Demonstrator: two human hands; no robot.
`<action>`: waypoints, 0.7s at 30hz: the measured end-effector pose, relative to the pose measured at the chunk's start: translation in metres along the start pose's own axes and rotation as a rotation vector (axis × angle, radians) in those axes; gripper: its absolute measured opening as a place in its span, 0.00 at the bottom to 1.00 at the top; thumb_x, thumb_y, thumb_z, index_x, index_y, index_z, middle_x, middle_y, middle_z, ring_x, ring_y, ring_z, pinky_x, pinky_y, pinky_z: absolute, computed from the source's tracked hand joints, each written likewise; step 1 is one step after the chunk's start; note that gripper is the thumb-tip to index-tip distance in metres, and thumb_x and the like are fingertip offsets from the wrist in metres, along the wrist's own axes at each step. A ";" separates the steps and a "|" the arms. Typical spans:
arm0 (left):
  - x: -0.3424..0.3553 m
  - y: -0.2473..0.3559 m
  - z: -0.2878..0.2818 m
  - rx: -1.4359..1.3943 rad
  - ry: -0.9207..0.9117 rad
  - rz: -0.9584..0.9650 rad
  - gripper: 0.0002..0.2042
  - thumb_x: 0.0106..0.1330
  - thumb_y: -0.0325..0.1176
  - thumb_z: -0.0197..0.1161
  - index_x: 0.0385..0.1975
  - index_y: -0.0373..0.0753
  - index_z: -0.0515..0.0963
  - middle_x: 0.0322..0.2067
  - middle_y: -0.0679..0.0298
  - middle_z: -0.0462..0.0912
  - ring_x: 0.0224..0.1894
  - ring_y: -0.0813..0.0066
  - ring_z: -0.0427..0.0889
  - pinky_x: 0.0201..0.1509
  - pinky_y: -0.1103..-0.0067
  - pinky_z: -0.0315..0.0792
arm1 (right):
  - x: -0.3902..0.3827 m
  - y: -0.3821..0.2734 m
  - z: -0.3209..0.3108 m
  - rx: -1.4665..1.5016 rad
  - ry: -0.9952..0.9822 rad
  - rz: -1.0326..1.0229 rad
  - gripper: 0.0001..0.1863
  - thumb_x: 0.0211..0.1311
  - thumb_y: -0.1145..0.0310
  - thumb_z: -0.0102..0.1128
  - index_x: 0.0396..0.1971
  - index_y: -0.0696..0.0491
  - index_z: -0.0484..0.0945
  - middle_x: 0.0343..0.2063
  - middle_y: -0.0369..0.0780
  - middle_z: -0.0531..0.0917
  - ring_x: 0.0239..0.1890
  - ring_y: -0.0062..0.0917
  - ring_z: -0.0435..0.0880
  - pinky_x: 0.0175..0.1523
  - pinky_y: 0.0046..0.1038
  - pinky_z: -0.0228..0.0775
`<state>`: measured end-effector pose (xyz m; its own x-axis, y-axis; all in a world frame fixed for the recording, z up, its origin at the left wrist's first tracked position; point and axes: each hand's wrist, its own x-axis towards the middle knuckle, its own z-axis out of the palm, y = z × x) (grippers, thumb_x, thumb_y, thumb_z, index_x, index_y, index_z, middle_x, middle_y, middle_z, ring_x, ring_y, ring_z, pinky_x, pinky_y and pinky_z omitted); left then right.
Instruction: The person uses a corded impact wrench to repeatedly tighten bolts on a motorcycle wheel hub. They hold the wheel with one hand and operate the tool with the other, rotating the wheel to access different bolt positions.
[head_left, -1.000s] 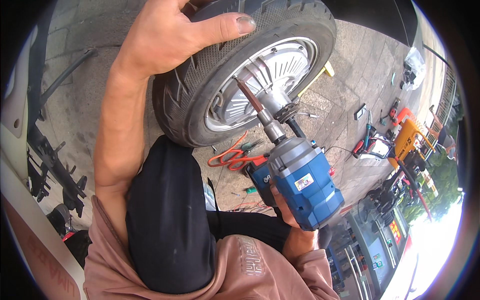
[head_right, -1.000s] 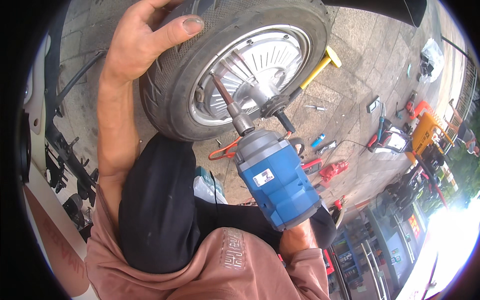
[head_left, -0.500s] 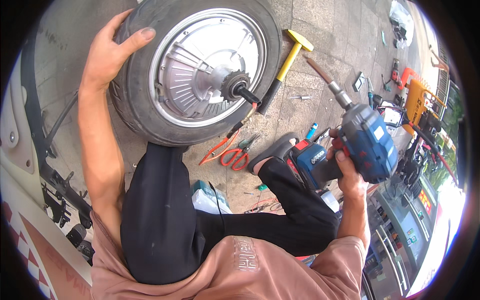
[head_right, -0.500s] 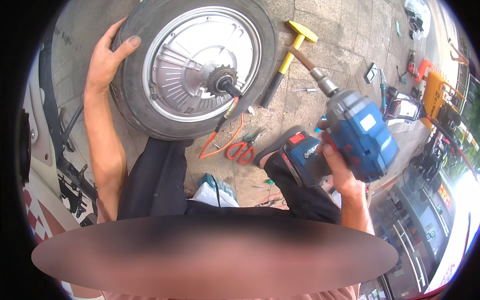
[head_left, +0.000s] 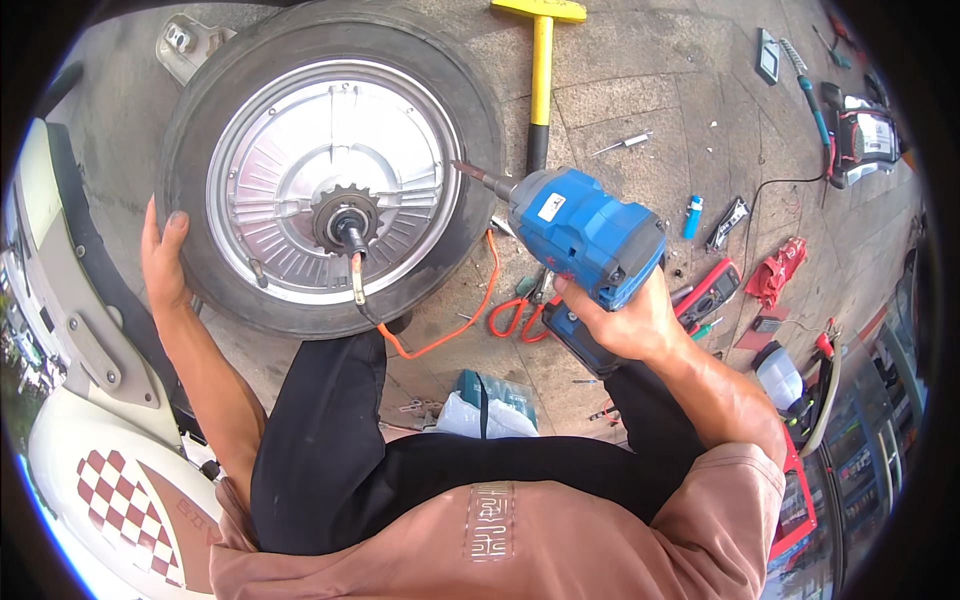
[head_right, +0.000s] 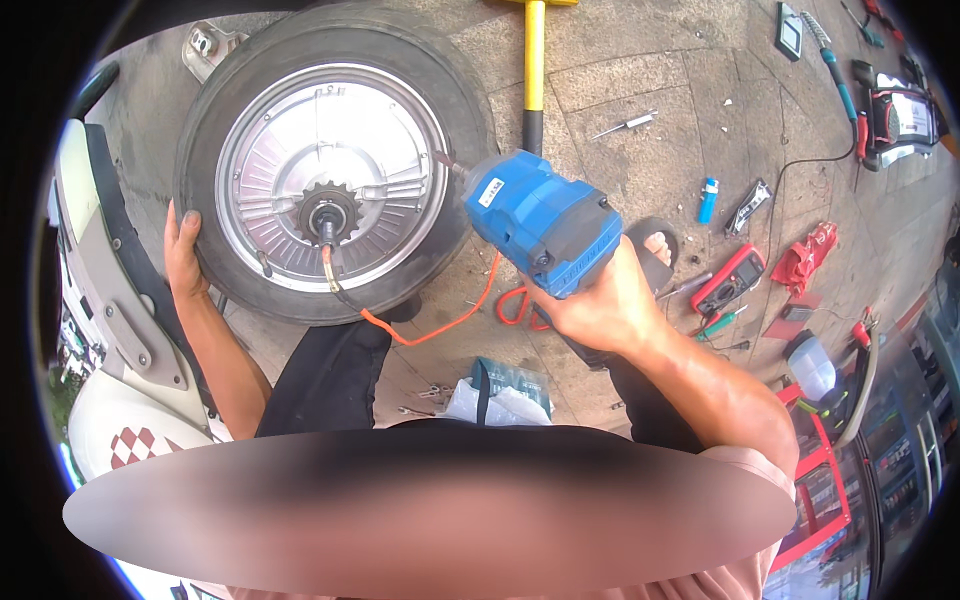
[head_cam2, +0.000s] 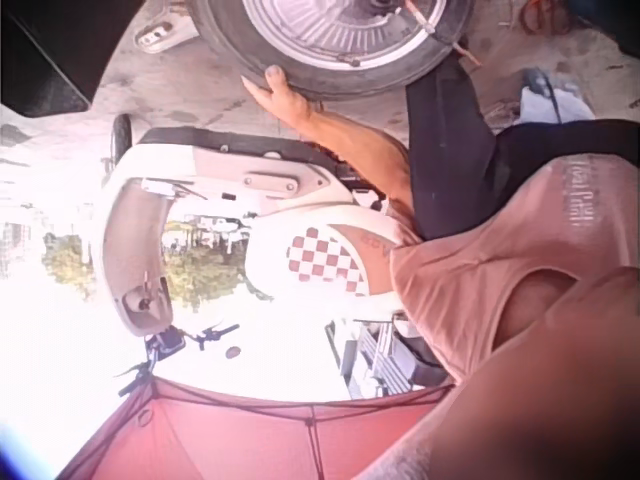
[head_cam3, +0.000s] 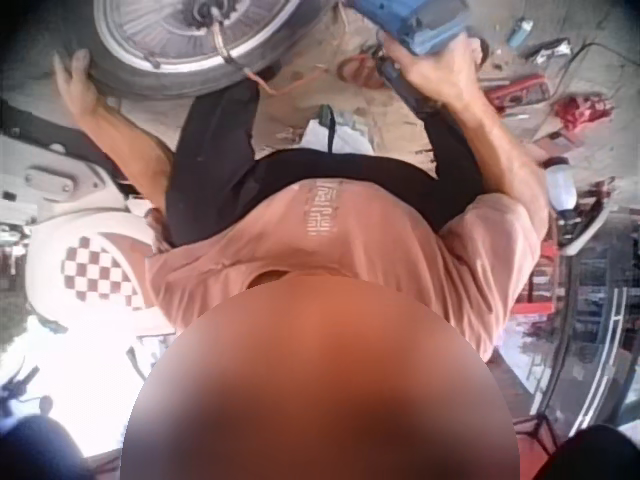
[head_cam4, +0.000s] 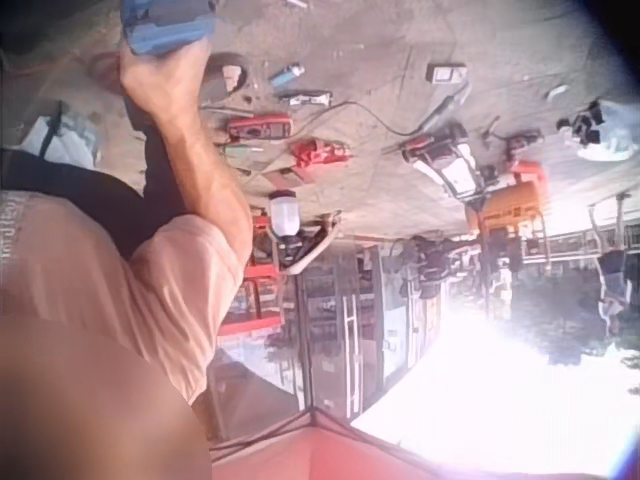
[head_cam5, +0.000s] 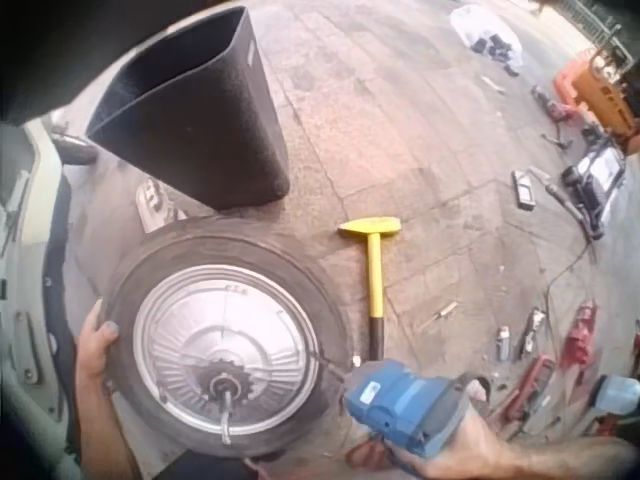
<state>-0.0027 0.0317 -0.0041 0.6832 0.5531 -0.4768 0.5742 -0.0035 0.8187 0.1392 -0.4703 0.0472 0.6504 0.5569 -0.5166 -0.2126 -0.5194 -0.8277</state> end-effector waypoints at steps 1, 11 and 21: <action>0.000 0.000 -0.003 -0.014 -0.008 -0.022 0.40 0.61 0.38 0.70 0.71 0.29 0.59 0.61 0.53 0.74 0.59 0.64 0.76 0.64 0.73 0.68 | 0.000 0.004 0.000 0.045 -0.005 -0.013 0.16 0.56 0.72 0.69 0.45 0.57 0.79 0.37 0.40 0.83 0.40 0.29 0.82 0.47 0.33 0.75; -0.010 -0.001 -0.005 -0.151 -0.055 -0.001 0.35 0.62 0.35 0.67 0.68 0.31 0.62 0.57 0.54 0.77 0.55 0.63 0.80 0.60 0.71 0.73 | 0.007 0.023 0.003 -0.076 -0.047 0.019 0.20 0.52 0.65 0.74 0.44 0.54 0.79 0.40 0.42 0.82 0.43 0.35 0.81 0.51 0.38 0.67; -0.010 0.002 -0.002 -0.129 -0.049 -0.008 0.36 0.60 0.36 0.69 0.68 0.31 0.63 0.57 0.54 0.78 0.55 0.64 0.80 0.61 0.71 0.73 | 0.012 0.029 0.004 -0.059 -0.050 -0.014 0.17 0.51 0.68 0.73 0.41 0.54 0.81 0.35 0.41 0.83 0.37 0.34 0.83 0.45 0.37 0.72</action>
<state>-0.0095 0.0275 0.0028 0.7021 0.5111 -0.4958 0.5192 0.1092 0.8477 0.1382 -0.4762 0.0161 0.6157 0.5950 -0.5165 -0.1593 -0.5480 -0.8212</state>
